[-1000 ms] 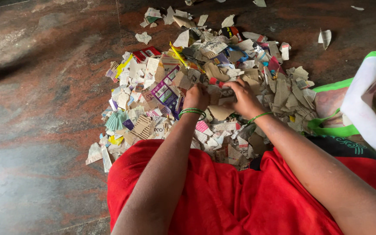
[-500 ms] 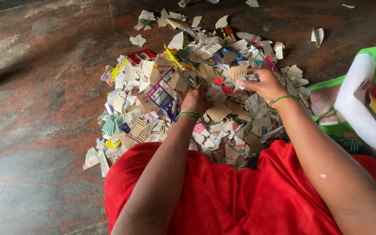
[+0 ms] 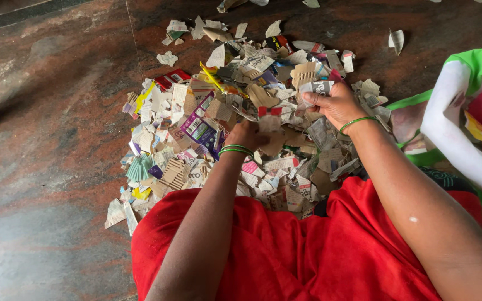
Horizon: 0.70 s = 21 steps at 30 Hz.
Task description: The person sits on the floor and sorts through a pile of torn paper scraps, picking up pieces and placing them into a white and green bag.
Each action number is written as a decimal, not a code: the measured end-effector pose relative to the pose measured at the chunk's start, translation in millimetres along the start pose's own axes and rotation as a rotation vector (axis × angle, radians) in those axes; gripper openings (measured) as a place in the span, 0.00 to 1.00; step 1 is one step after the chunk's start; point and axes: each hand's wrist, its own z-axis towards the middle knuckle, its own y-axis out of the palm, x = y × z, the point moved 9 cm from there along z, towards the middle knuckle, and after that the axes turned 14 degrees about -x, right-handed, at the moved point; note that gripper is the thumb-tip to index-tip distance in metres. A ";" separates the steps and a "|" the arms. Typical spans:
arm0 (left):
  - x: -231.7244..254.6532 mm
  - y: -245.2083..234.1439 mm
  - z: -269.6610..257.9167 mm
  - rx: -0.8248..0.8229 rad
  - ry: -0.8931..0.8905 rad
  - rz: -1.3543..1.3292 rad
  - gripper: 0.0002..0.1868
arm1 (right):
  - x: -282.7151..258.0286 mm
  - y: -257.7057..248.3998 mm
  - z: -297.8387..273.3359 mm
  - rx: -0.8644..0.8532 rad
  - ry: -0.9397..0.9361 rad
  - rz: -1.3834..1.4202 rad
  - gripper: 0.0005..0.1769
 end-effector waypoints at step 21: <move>-48.0 -79.6 -30.1 0.698 0.062 -0.479 0.27 | 72.8 7.5 34.0 -0.007 -0.251 -0.892 0.19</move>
